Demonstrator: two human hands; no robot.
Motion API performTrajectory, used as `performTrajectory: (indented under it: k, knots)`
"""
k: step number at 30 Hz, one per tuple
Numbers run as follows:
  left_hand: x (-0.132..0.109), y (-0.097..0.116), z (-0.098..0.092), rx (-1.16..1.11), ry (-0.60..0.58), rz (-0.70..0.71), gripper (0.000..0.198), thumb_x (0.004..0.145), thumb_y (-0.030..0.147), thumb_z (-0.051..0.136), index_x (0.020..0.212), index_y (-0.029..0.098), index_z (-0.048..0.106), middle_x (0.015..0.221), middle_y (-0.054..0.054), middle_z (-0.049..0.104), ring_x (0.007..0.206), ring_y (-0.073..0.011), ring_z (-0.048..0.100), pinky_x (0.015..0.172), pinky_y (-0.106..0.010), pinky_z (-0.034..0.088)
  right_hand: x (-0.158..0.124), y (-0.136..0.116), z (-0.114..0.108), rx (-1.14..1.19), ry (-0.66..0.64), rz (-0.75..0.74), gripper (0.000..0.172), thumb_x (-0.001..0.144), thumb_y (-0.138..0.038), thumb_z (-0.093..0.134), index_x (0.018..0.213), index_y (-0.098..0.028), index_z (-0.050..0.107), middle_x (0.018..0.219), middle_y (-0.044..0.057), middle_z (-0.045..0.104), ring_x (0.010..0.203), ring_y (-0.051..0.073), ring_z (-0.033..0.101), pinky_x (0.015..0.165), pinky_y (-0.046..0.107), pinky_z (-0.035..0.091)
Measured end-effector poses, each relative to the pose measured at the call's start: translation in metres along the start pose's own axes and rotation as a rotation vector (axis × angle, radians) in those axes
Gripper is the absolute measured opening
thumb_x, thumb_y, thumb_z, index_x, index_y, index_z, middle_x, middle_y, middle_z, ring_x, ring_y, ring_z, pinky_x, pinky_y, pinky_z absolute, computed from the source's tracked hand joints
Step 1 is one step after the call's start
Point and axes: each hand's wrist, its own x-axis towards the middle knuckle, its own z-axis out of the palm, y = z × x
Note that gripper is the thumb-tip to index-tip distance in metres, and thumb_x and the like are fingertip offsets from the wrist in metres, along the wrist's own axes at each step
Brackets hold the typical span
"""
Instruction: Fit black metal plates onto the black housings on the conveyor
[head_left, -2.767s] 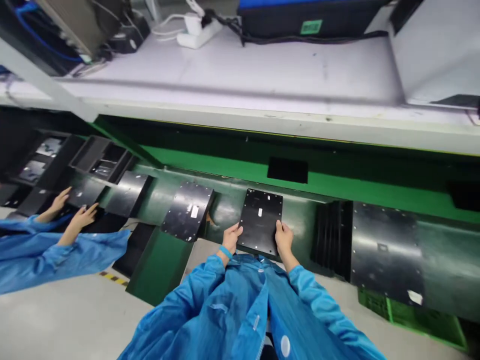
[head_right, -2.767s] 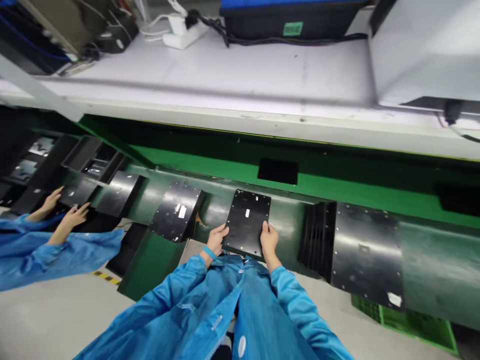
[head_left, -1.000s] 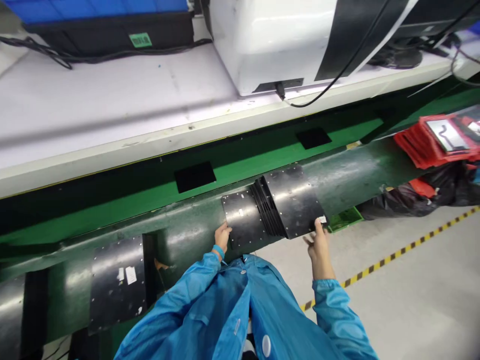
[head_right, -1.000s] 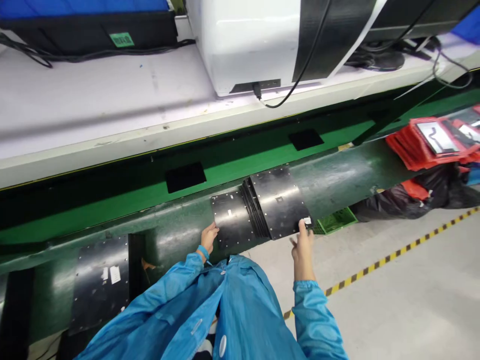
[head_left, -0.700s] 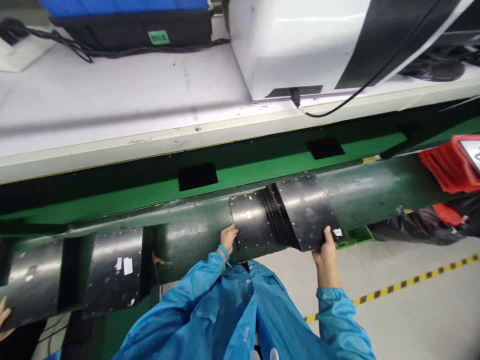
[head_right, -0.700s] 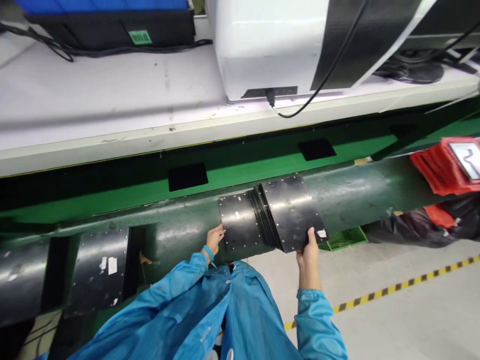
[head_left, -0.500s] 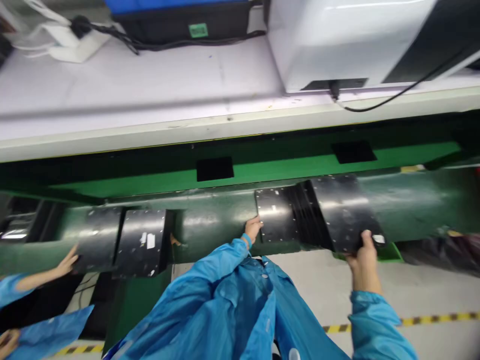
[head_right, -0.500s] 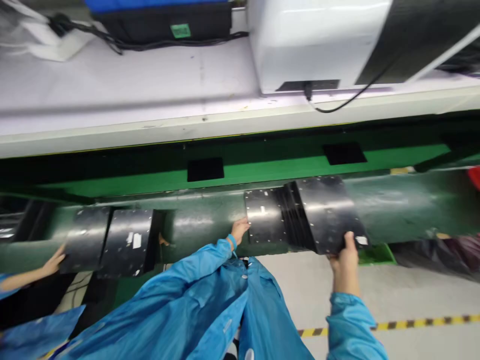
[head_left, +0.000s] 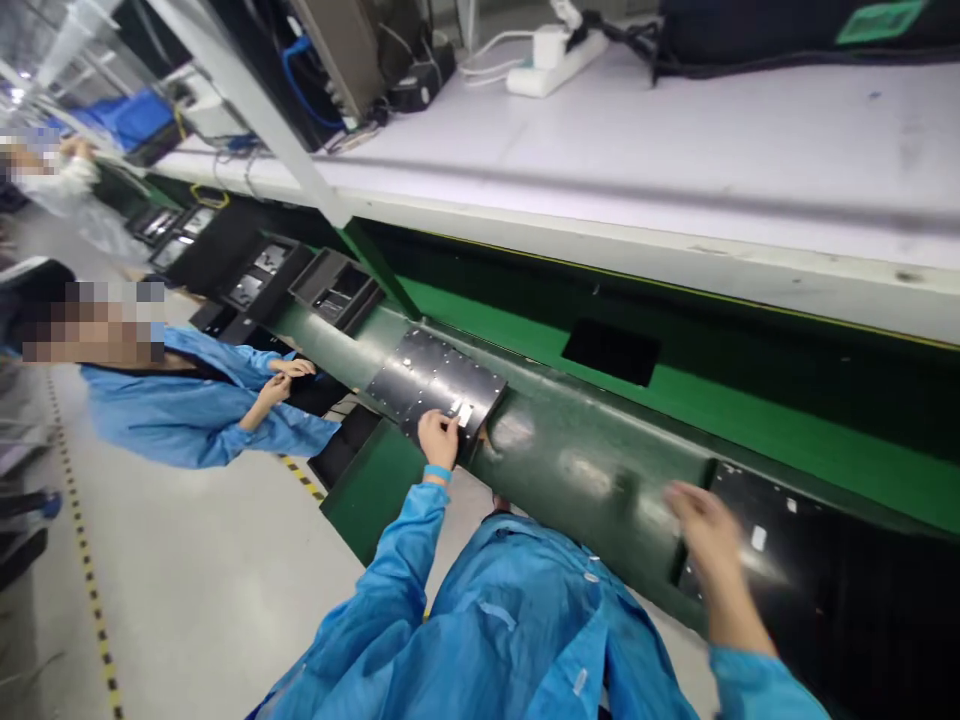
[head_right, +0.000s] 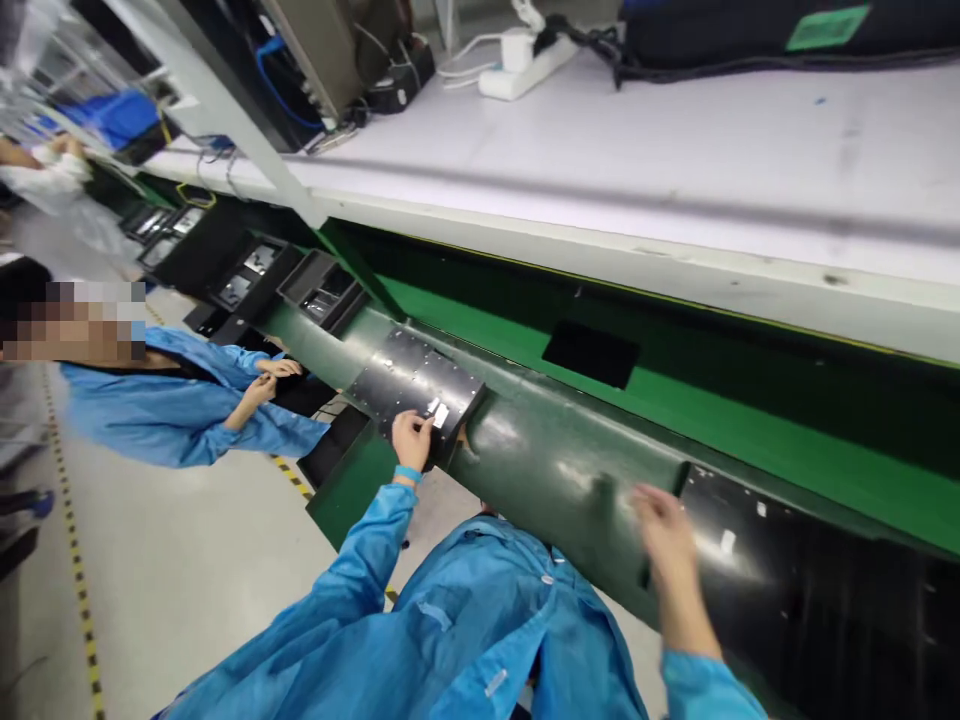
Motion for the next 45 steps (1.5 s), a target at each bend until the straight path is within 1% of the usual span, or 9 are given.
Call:
performTrajectory:
  k: [5, 9, 12, 16, 20, 23, 28, 37, 45]
  knots:
    - [0.065, -0.043, -0.028, 0.079, -0.023, -0.063, 0.073, 0.060, 0.039, 0.101, 0.121, 0.017, 0.067, 0.133, -0.020, 0.064, 0.139, -0.0386, 0.051, 0.123, -0.049, 0.031, -0.020, -0.093, 0.225, 0.093, -0.595, 0.329, 0.033, 0.079, -0.033, 0.086, 0.102, -0.018, 0.069, 0.099, 0.010, 0.077, 0.084, 0.022, 0.075, 0.075, 0.036, 0.064]
    - [0.054, -0.032, -0.018, 0.110, -0.096, -0.049, 0.079, 0.063, 0.047, 0.099, 0.129, 0.018, 0.068, 0.137, -0.021, 0.060, 0.137, -0.0407, 0.050, 0.124, -0.050, 0.029, -0.044, -0.127, 0.319, 0.161, -0.617, 0.368, 0.026, 0.090, -0.036, 0.078, 0.104, -0.019, 0.065, 0.104, 0.009, 0.078, 0.089, 0.020, 0.076, 0.080, 0.034, 0.065]
    - [0.026, -0.012, -0.003, 0.095, -0.160, -0.047, 0.081, 0.067, 0.056, 0.095, 0.134, 0.019, 0.068, 0.140, -0.022, 0.057, 0.138, -0.0431, 0.048, 0.123, -0.054, 0.031, -0.037, -0.117, 0.310, 0.180, -0.455, 0.312, 0.037, 0.077, -0.039, 0.087, 0.100, -0.018, 0.066, 0.094, 0.007, 0.077, 0.087, 0.022, 0.075, 0.079, 0.035, 0.066]
    - [-0.029, 0.026, 0.032, -0.014, -0.284, -0.016, 0.073, 0.081, 0.068, 0.080, 0.138, 0.024, 0.070, 0.148, -0.020, 0.054, 0.141, -0.0421, 0.046, 0.122, -0.057, 0.036, 0.000, -0.091, 0.229, 0.257, -0.312, 0.184, 0.056, 0.053, -0.043, 0.096, 0.097, -0.018, 0.071, 0.095, 0.008, 0.077, 0.087, 0.027, 0.075, 0.081, 0.042, 0.067]
    - [-0.077, 0.062, 0.062, -0.232, -0.714, 0.098, 0.070, 0.088, 0.074, 0.068, 0.144, 0.031, 0.067, 0.151, -0.012, 0.058, 0.145, -0.0345, 0.050, 0.124, -0.052, 0.039, 0.025, -0.089, 0.144, -0.126, 0.003, 0.060, 0.047, 0.050, -0.052, 0.095, 0.077, -0.023, 0.070, 0.082, 0.012, 0.073, 0.092, 0.042, 0.074, 0.091, 0.062, 0.061]
    - [-0.098, 0.075, 0.068, -0.353, -1.042, 0.164, 0.079, 0.091, 0.072, 0.064, 0.157, 0.029, 0.055, 0.154, -0.012, 0.058, 0.148, -0.0316, 0.051, 0.124, -0.045, 0.041, 0.026, -0.096, 0.121, -0.644, -0.013, 0.049, 0.046, 0.056, -0.059, 0.090, 0.058, -0.028, 0.057, 0.065, 0.015, 0.065, 0.098, 0.053, 0.071, 0.092, 0.072, 0.055]
    - [-0.105, 0.088, 0.063, -0.279, -1.033, 0.117, 0.080, 0.096, 0.068, 0.058, 0.162, 0.025, 0.048, 0.157, -0.013, 0.058, 0.146, -0.0343, 0.054, 0.122, -0.049, 0.044, 0.009, -0.104, 0.143, -0.784, -0.153, -0.033, 0.047, 0.072, -0.070, 0.074, 0.065, -0.028, 0.056, 0.072, 0.016, 0.067, 0.100, 0.049, 0.071, 0.092, 0.064, 0.055]
    - [-0.067, 0.120, 0.053, 0.130, -0.751, -0.053, 0.059, 0.105, 0.054, 0.033, 0.126, 0.022, 0.078, 0.129, -0.014, 0.077, 0.123, -0.0345, 0.071, 0.104, -0.048, 0.056, 0.011, -0.105, 0.207, -0.225, -0.219, -0.260, 0.060, 0.067, -0.077, 0.076, 0.078, -0.021, 0.059, 0.072, 0.003, 0.062, 0.073, 0.025, 0.059, 0.071, 0.039, 0.049]
    - [-0.016, 0.101, 0.044, 0.289, -0.544, -0.271, 0.046, 0.107, 0.037, 0.038, 0.122, 0.014, 0.076, 0.120, -0.022, 0.077, 0.116, -0.0313, 0.074, 0.096, -0.040, 0.055, 0.025, -0.089, 0.238, 0.252, -0.364, -0.209, 0.051, 0.056, -0.059, 0.083, 0.078, -0.022, 0.055, 0.070, -0.005, 0.053, 0.066, 0.014, 0.049, 0.066, 0.031, 0.043]
